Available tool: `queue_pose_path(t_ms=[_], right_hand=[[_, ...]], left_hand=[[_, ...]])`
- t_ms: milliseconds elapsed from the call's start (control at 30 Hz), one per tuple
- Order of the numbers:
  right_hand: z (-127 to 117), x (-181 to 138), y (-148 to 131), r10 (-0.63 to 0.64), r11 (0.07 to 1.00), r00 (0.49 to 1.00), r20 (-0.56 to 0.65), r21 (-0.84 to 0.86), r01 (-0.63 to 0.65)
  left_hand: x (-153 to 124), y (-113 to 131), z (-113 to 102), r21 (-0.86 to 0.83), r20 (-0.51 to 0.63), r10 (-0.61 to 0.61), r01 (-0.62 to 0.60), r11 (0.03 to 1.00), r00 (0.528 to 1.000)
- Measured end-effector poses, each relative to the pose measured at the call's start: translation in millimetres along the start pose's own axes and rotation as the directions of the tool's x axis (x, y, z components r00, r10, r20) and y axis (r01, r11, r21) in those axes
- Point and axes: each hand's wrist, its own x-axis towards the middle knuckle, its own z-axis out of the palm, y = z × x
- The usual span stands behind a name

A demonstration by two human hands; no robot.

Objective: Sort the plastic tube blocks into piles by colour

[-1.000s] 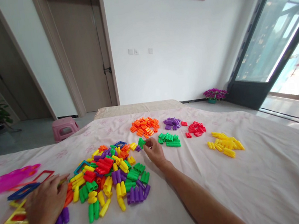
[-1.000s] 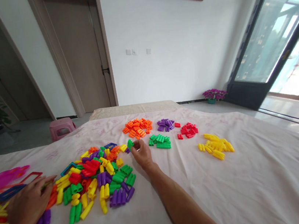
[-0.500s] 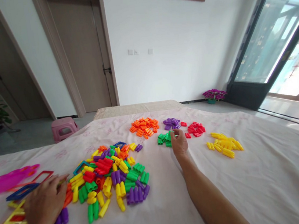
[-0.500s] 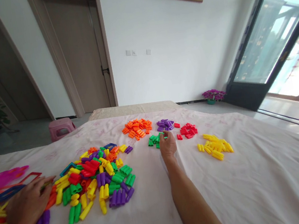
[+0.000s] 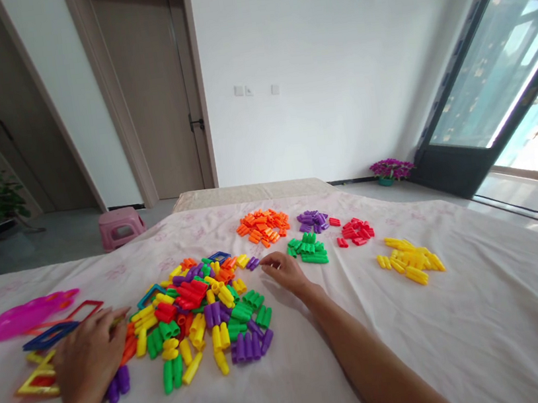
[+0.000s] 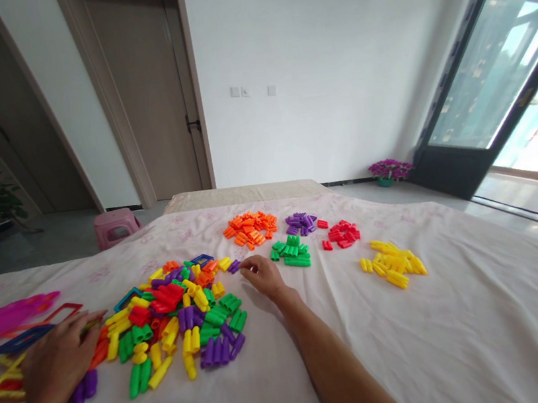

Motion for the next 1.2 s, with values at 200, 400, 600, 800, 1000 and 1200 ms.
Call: queue_pose_path(t_ms=[200, 400, 600, 800, 1000, 1200], right_hand=[[2.9, -2.9, -14.4, -0.066, 0.991, 0.902, 0.426, -0.078, 0.109], [-0.9, -4.0, -21.8, -0.054, 0.976, 0.893, 0.447, -0.166, 0.142], [8.2, -7.8, -12.9, 0.045, 0.985, 0.927, 0.372, 0.137, -0.103], [2.8, 3.1, 8.5, 0.155, 0.954, 0.981, -0.115, 0.274, -0.118], [-32.3, 9.5, 34.8, 0.267, 0.963, 0.807, -0.527, 0.168, -0.209], [-66.3, 4.8, 54.2, 0.270, 0.944, 0.673, -0.689, 0.053, -0.325]], left_hand=[[-0.5, 1.4, -2.1, -0.018, 0.021, -0.026, 0.026, 0.999, 0.999], [-0.1, -0.6, 0.3, -0.006, 0.023, -0.012, 0.012, 1.000, 1.000], [0.5, -0.3, 0.1, -0.015, 0.024, -0.013, 0.014, 1.000, 1.000], [0.6, -0.2, -1.1, -0.034, 0.039, -0.021, 0.022, 0.999, 0.999], [0.4, 0.5, -1.5, -0.031, 0.038, -0.019, 0.021, 0.999, 0.999], [0.6, -0.4, -0.6, -0.039, 0.017, 0.003, -0.002, 0.999, 1.000]])
